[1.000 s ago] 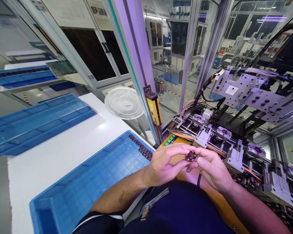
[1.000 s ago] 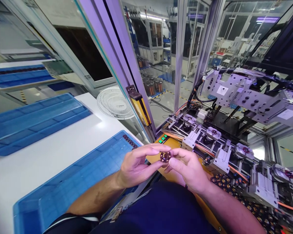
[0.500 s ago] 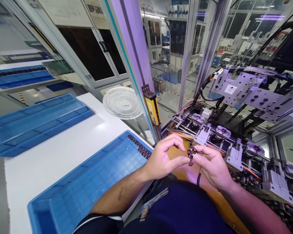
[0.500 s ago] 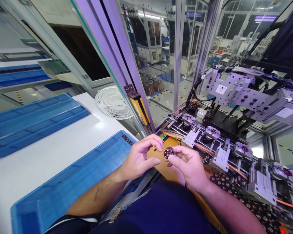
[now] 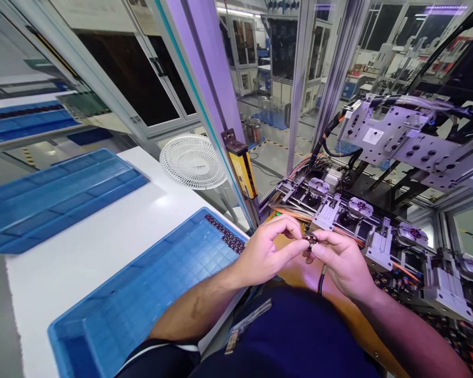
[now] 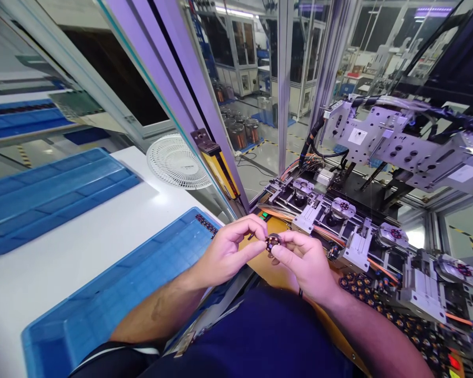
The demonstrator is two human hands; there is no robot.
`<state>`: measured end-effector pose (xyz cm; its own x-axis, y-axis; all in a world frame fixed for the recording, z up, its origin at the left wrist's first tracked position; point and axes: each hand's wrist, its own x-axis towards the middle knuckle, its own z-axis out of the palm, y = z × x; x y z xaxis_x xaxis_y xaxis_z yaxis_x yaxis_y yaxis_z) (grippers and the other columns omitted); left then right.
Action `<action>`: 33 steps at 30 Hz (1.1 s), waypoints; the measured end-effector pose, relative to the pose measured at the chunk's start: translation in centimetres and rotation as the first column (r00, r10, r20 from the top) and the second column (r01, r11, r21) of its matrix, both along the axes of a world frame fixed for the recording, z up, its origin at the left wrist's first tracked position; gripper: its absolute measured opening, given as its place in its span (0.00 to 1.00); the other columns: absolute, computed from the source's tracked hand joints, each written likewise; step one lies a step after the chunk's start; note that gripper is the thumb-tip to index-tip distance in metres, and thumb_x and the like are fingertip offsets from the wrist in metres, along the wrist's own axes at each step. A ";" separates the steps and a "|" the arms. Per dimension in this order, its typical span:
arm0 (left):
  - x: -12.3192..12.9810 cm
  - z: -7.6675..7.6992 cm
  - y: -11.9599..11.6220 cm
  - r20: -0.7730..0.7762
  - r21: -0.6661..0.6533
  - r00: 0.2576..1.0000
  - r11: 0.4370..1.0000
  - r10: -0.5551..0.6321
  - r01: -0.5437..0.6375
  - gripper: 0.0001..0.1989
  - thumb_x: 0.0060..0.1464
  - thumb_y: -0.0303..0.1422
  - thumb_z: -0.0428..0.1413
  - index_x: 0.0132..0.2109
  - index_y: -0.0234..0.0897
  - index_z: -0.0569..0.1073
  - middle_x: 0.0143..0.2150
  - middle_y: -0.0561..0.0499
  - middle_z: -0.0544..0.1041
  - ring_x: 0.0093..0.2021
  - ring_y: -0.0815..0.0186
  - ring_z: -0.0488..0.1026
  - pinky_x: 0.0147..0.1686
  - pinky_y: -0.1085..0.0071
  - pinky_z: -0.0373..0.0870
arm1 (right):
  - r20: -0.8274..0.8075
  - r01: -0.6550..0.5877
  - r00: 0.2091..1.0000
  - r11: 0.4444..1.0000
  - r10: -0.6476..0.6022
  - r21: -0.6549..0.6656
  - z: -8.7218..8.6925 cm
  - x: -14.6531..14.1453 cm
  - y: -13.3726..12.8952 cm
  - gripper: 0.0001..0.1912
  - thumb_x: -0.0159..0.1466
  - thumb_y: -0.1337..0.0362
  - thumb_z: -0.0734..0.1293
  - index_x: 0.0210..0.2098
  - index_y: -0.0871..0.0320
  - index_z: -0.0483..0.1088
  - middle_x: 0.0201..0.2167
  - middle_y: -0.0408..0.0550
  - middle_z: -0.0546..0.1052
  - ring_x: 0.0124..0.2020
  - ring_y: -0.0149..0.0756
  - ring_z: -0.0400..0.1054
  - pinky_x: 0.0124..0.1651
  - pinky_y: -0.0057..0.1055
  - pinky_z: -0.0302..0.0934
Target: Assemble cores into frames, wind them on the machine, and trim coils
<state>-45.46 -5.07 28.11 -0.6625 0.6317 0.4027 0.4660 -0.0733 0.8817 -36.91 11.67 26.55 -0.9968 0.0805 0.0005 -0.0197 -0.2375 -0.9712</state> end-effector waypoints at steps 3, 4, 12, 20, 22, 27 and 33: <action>0.0 0.2 0.1 -0.012 -0.015 1.000 1.000 -0.002 0.002 0.09 0.62 0.31 0.54 0.32 0.35 0.70 0.33 0.49 0.72 0.36 0.66 0.69 0.40 0.68 0.66 | 0.010 0.022 1.000 1.000 -0.022 0.017 0.0 0.0 0.0 0.10 0.59 0.58 0.74 0.37 0.56 0.78 0.29 0.44 0.77 0.29 0.28 0.69 0.35 0.26 0.67; 0.0 0.3 0.1 -0.017 -0.016 1.000 1.000 -0.004 0.004 0.08 0.62 0.30 0.53 0.33 0.35 0.69 0.34 0.49 0.72 0.36 0.66 0.69 0.41 0.68 0.66 | 0.017 0.026 0.999 0.999 -0.027 0.020 0.0 0.0 0.0 0.10 0.59 0.58 0.74 0.37 0.56 0.78 0.29 0.44 0.77 0.29 0.28 0.69 0.35 0.26 0.67; -1.5 -0.1 -0.5 -0.236 -0.057 0.970 0.997 -0.063 0.051 0.06 0.64 0.29 0.49 0.37 0.36 0.67 0.38 0.46 0.72 0.41 0.64 0.70 0.43 0.67 0.67 | 0.148 -0.087 0.982 0.975 0.119 -0.206 0.5 0.2 0.4 0.13 0.57 0.57 0.75 0.35 0.60 0.78 0.28 0.47 0.77 0.27 0.29 0.70 0.32 0.28 0.67; -0.5 -2.5 -0.1 0.098 0.051 0.989 0.992 0.109 -0.115 0.13 0.64 0.38 0.52 0.33 0.35 0.70 0.34 0.49 0.71 0.37 0.65 0.69 0.40 0.68 0.65 | 0.093 0.042 0.995 0.981 -0.024 -0.192 0.5 0.4 0.3 0.12 0.56 0.56 0.76 0.33 0.59 0.79 0.27 0.47 0.78 0.28 0.30 0.70 0.31 0.25 0.66; 0.7 -2.4 0.3 0.187 0.077 0.982 0.997 -0.015 0.001 0.14 0.61 0.42 0.55 0.33 0.35 0.71 0.33 0.49 0.71 0.36 0.65 0.69 0.40 0.68 0.65 | 0.086 0.067 0.995 0.986 -0.054 -0.154 0.4 0.4 0.1 0.11 0.56 0.57 0.76 0.34 0.59 0.79 0.27 0.46 0.77 0.28 0.29 0.69 0.32 0.26 0.67; 2.0 -1.8 1.1 0.275 0.092 0.961 0.996 -0.012 -0.014 0.12 0.59 0.39 0.58 0.32 0.35 0.71 0.31 0.51 0.71 0.34 0.67 0.68 0.38 0.70 0.65 | 0.056 0.085 0.995 0.996 -0.084 -0.022 -0.1 0.7 0.1 0.10 0.57 0.58 0.75 0.36 0.57 0.78 0.30 0.45 0.77 0.29 0.30 0.69 0.34 0.28 0.68; 1.1 -1.7 0.7 0.092 0.031 0.995 0.999 -0.031 0.029 0.08 0.63 0.32 0.53 0.35 0.35 0.69 0.34 0.50 0.70 0.37 0.66 0.67 0.41 0.69 0.65 | 0.121 0.069 0.991 0.989 -0.053 -0.134 0.0 0.6 0.1 0.13 0.55 0.56 0.76 0.34 0.59 0.79 0.26 0.47 0.77 0.27 0.30 0.70 0.31 0.27 0.67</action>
<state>-44.36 -4.39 26.38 -0.6787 0.6407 0.3590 0.3797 -0.1123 0.9183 -36.27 11.81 26.50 -0.9826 0.1321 -0.1309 0.0735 -0.3707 -0.9258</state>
